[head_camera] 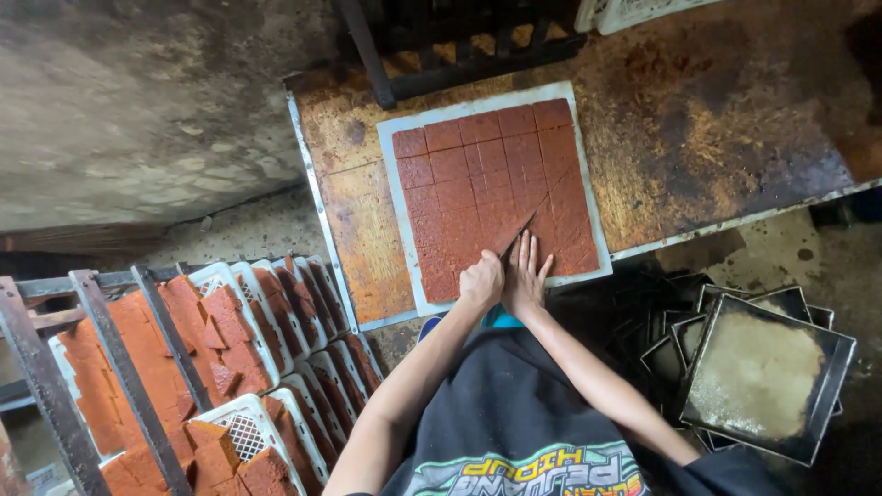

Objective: Cutting a large sheet of bread into squares with a knife and organizing the pieces on a tray.

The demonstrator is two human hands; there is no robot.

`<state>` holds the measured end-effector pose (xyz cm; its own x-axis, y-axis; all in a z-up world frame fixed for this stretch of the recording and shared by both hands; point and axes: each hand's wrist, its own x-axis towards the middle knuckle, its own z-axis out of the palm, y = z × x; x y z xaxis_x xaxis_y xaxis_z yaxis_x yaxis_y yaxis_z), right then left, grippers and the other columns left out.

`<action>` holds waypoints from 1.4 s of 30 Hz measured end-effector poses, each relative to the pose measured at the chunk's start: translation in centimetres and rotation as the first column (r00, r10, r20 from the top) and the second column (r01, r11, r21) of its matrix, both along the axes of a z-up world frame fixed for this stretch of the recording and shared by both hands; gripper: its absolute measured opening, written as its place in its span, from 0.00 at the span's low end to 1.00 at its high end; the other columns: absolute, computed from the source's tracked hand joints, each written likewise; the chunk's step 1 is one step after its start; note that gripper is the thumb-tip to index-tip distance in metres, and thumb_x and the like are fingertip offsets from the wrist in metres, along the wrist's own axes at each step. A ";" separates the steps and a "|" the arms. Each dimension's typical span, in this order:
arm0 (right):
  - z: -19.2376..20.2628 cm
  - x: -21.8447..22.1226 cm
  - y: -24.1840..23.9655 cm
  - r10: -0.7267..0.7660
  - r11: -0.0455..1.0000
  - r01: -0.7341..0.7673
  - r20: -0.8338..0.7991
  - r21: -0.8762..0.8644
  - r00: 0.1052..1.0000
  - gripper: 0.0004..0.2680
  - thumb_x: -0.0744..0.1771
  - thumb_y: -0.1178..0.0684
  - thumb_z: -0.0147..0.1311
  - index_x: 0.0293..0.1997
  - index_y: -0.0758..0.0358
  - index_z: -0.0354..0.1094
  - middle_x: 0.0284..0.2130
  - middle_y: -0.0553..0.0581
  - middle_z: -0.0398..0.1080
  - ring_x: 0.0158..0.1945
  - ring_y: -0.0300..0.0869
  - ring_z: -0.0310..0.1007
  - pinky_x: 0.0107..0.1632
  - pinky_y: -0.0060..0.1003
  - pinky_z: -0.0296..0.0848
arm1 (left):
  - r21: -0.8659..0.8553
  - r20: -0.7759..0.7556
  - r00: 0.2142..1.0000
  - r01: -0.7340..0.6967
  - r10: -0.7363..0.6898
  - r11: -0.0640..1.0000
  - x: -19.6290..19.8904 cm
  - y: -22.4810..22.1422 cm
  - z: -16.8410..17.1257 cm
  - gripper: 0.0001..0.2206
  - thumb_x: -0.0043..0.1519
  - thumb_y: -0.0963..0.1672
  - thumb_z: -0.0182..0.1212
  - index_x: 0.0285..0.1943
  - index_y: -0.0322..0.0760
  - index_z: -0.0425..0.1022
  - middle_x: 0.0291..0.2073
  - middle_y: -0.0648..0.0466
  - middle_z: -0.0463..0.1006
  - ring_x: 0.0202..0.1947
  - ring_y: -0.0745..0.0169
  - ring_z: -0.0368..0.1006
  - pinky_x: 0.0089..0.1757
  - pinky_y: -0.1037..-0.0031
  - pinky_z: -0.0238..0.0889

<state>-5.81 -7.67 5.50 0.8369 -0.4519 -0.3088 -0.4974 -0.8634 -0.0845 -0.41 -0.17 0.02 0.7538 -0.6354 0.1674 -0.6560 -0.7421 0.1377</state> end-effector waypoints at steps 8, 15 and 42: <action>2.0 0.5 0.2 -0.032 0.998 0.032 -0.001 0.058 0.999 0.30 0.69 0.49 0.40 0.78 0.66 0.25 0.77 0.63 0.17 0.80 0.52 0.12 0.72 0.70 0.20 | 0.006 0.130 0.991 -0.018 0.018 1.000 -0.2 0.5 0.3 0.17 0.56 0.41 0.48 0.50 0.21 0.71 0.16 0.51 0.71 0.15 0.46 0.75 0.20 0.54 0.68; 1.2 0.4 -0.1 -0.037 0.998 0.034 0.059 0.058 0.998 0.32 0.69 0.41 0.46 0.78 0.66 0.30 0.78 0.62 0.20 0.80 0.52 0.18 0.71 0.74 0.22 | 0.136 -0.139 0.990 0.033 -0.014 0.990 -0.6 3.1 4.0 0.18 0.61 0.42 0.45 0.55 0.20 0.68 0.20 0.48 0.76 0.22 0.42 0.80 0.27 0.47 0.73; -1.1 -0.6 1.4 -0.020 0.999 0.016 0.124 0.033 0.992 0.32 0.69 0.43 0.48 0.78 0.68 0.31 0.78 0.64 0.22 0.80 0.55 0.19 0.70 0.74 0.19 | 0.232 -0.275 0.960 0.016 0.049 0.973 -1.0 3.9 0.9 0.20 0.67 0.45 0.42 0.59 0.20 0.67 0.23 0.50 0.79 0.26 0.42 0.81 0.28 0.47 0.73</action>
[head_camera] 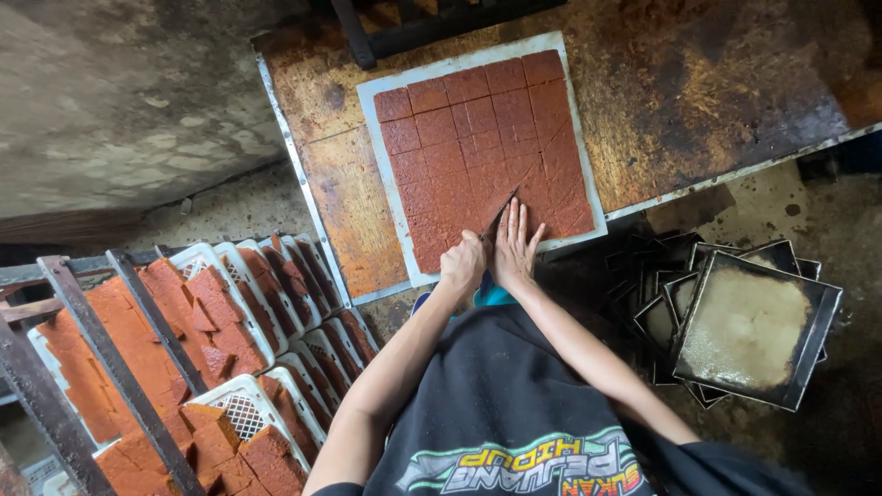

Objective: Cutting a large sheet of bread into squares with a knife and organizing the pieces on a tray.

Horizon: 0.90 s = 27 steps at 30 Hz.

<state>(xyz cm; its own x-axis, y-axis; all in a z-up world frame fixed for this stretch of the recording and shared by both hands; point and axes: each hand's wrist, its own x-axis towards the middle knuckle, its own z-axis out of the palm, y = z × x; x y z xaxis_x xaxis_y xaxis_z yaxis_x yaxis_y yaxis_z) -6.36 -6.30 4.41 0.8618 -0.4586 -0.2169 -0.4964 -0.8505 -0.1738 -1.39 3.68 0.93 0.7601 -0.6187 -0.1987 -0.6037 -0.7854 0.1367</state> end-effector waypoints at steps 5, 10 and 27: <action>2.8 0.7 0.5 -0.019 1.000 0.020 0.017 -0.014 1.000 0.32 0.69 0.41 0.46 0.78 0.68 0.33 0.78 0.64 0.26 0.80 0.54 0.22 0.71 0.74 0.22 | 0.014 -0.049 0.996 -0.069 0.070 0.998 0.1 0.3 0.7 0.22 0.71 0.53 0.39 0.49 0.30 0.68 0.21 0.51 0.80 0.25 0.44 0.81 0.27 0.50 0.74; 3.3 0.6 0.7 -0.034 0.999 0.035 0.025 -0.020 0.999 0.32 0.69 0.39 0.45 0.78 0.66 0.33 0.78 0.62 0.26 0.80 0.53 0.22 0.70 0.76 0.21 | 0.040 0.035 0.997 -0.077 0.075 0.996 -0.1 1.3 1.7 0.18 0.70 0.54 0.40 0.43 0.39 0.67 0.19 0.56 0.79 0.23 0.50 0.81 0.28 0.55 0.75; 3.7 0.3 2.1 0.013 0.992 -0.019 0.043 0.128 0.999 0.39 0.64 0.45 0.57 0.77 0.73 0.27 0.76 0.72 0.20 0.79 0.61 0.17 0.65 0.83 0.23 | -0.174 0.460 0.888 0.111 -0.019 0.978 -1.3 4.9 -1.8 0.20 0.57 0.40 0.46 0.56 0.19 0.68 0.15 0.49 0.69 0.14 0.45 0.75 0.21 0.51 0.70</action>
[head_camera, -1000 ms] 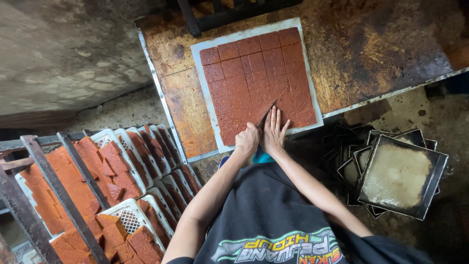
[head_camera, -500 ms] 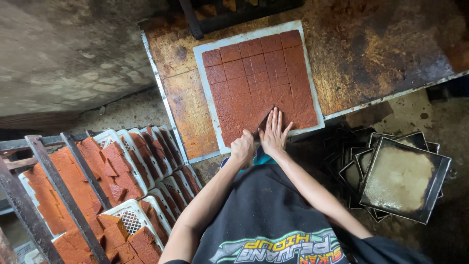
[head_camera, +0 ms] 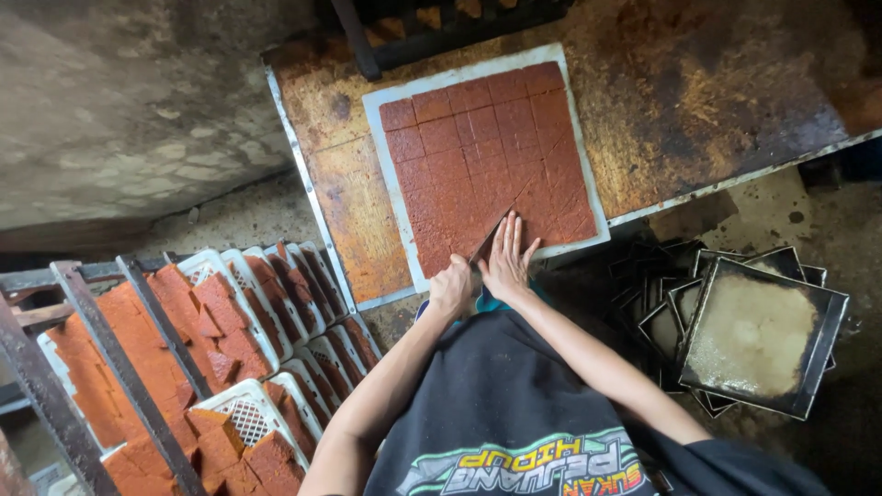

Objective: Cutting a large sheet of bread into squares with a knife and organizing the pieces on a tray.

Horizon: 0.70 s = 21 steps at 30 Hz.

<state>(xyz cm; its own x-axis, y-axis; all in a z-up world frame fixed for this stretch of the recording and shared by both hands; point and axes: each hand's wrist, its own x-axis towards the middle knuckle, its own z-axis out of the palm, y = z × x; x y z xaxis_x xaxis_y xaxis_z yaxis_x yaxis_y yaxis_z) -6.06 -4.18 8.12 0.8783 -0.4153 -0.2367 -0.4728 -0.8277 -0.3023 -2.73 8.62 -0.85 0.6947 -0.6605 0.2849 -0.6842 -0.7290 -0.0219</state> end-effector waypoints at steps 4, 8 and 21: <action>0.4 0.3 0.4 -0.014 1.000 0.013 -0.048 -0.027 0.999 0.39 0.64 0.44 0.56 0.77 0.74 0.27 0.76 0.71 0.20 0.80 0.59 0.17 0.66 0.82 0.25 | 0.056 -0.146 0.989 -0.004 0.013 0.998 0.0 0.0 1.5 0.19 0.56 0.40 0.47 0.53 0.20 0.69 0.16 0.49 0.73 0.16 0.44 0.77 0.23 0.49 0.71; -0.2 0.3 0.2 -0.042 0.998 0.039 -0.071 -0.042 0.997 0.39 0.65 0.41 0.54 0.77 0.72 0.26 0.77 0.69 0.20 0.80 0.56 0.17 0.66 0.81 0.23 | 0.154 -0.231 0.970 -0.043 0.078 0.987 0.4 0.5 2.6 0.14 0.57 0.42 0.44 0.48 0.30 0.71 0.17 0.58 0.76 0.18 0.50 0.79 0.22 0.56 0.72; 0.4 0.4 0.8 -0.047 0.997 0.043 -0.067 -0.062 0.997 0.39 0.66 0.39 0.52 0.78 0.71 0.27 0.77 0.70 0.22 0.80 0.56 0.19 0.67 0.81 0.23 | 0.194 -0.175 0.980 -0.061 0.096 0.979 -0.8 3.4 2.8 0.16 0.56 0.42 0.46 0.50 0.31 0.73 0.16 0.55 0.76 0.19 0.50 0.79 0.24 0.54 0.73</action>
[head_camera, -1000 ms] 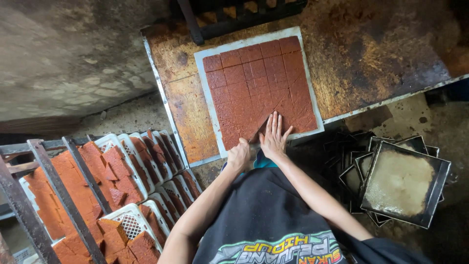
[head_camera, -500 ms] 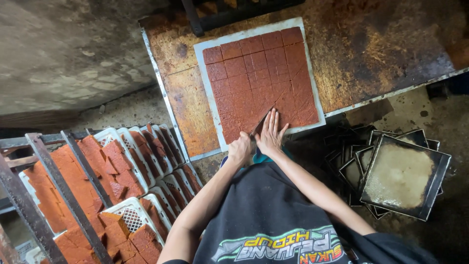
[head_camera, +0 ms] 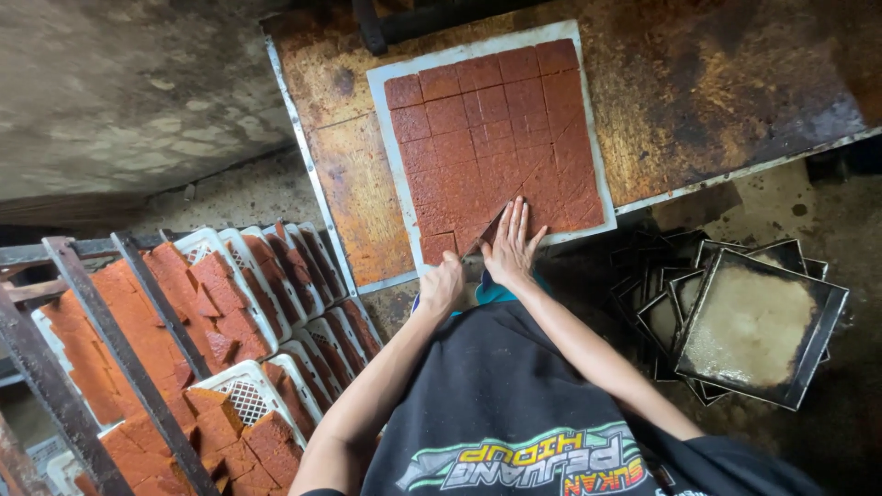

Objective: Cutting a large sheet of bread into squares with a knife and organizing the pieces on a tray.

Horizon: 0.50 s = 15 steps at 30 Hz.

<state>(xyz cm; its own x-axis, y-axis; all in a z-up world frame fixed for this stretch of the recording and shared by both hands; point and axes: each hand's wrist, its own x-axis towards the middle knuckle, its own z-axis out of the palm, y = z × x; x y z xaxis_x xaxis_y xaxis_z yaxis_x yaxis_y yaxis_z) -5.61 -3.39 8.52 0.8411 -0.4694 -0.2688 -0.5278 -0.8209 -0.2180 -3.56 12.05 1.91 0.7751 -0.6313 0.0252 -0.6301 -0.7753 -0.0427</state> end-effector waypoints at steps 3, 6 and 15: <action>-0.2 -0.2 -0.2 0.013 1.000 -0.013 -0.008 -0.017 1.000 0.38 0.66 0.39 0.51 0.78 0.71 0.27 0.77 0.70 0.22 0.80 0.57 0.20 0.67 0.81 0.23 | -0.055 0.061 0.997 0.054 -0.051 0.997 -0.7 2.5 1.3 0.17 0.55 0.41 0.47 0.52 0.27 0.73 0.15 0.52 0.74 0.17 0.50 0.78 0.23 0.54 0.72; 0.0 -0.1 0.0 0.024 1.000 -0.024 0.000 -0.012 1.000 0.38 0.67 0.41 0.52 0.78 0.72 0.27 0.76 0.72 0.23 0.80 0.58 0.21 0.67 0.81 0.23 | 0.028 -0.100 0.995 0.001 0.002 1.000 -0.8 2.9 1.2 0.17 0.58 0.41 0.45 0.52 0.27 0.73 0.17 0.53 0.78 0.19 0.50 0.79 0.24 0.53 0.73; 0.0 -0.2 -0.4 0.050 0.999 -0.051 -0.020 -0.016 0.999 0.37 0.67 0.40 0.50 0.78 0.72 0.26 0.76 0.72 0.23 0.80 0.58 0.20 0.67 0.81 0.22 | 0.085 -0.266 0.963 -0.024 0.046 0.996 -1.1 4.1 4.8 0.17 0.59 0.41 0.45 0.55 0.28 0.71 0.20 0.51 0.81 0.22 0.50 0.81 0.26 0.53 0.74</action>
<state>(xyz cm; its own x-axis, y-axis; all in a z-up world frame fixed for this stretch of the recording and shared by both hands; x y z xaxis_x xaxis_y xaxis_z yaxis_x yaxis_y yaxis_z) -5.83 -3.78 8.56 0.8586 -0.4311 -0.2775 -0.4896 -0.8501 -0.1941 -4.62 16.11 6.74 0.7684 -0.5950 -0.2358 -0.5993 -0.7982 0.0611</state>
